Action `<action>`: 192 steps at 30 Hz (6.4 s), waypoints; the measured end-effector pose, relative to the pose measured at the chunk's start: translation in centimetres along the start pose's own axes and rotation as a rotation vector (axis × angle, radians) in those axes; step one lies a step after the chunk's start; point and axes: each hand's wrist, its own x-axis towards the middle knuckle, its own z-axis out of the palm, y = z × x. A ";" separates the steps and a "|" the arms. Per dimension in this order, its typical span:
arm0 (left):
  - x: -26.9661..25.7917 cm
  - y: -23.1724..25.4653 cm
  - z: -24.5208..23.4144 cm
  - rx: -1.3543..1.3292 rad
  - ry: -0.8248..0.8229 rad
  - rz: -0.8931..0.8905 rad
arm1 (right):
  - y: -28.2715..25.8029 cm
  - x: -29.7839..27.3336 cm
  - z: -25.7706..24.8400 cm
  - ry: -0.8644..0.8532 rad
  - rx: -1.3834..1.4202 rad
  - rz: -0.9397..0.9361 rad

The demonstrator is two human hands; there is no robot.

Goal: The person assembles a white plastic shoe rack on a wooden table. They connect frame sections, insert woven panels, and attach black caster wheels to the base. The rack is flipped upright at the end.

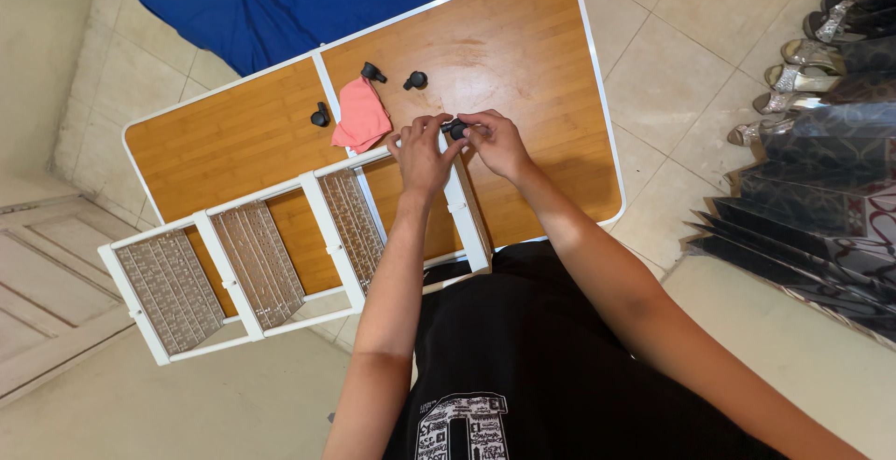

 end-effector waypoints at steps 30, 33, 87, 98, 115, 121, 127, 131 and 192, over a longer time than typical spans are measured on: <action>0.1 -0.7 1.3 0.023 -0.007 0.011 | -3.6 3.0 -2.7 -0.261 -0.030 0.420; 0.0 -0.9 0.8 -0.036 -0.012 0.011 | -2.7 3.1 -0.9 -0.242 0.001 0.406; 0.4 -2.6 -3.0 -0.064 -0.173 0.018 | -0.4 2.9 2.0 -0.216 -0.215 0.172; 0.2 -2.2 -3.6 -0.070 -0.190 0.007 | 0.0 4.3 1.1 -0.270 -0.587 0.148; -0.1 -3.1 -2.5 -0.051 -0.240 0.077 | -2.5 2.5 2.3 -0.103 -0.618 -0.109; 0.0 -3.1 -2.4 -0.047 -0.245 0.067 | -1.4 2.4 2.7 -0.078 -0.631 0.037; -0.2 -3.0 -2.7 -0.063 -0.217 0.088 | 3.2 3.2 1.8 -0.176 -0.638 0.108; -0.1 -2.5 -3.0 -0.051 -0.212 0.070 | 4.7 2.6 0.7 -0.211 -0.096 0.346; -0.7 -3.2 -1.7 -0.110 -0.280 -0.014 | 0.9 6.4 1.7 -0.511 0.277 0.494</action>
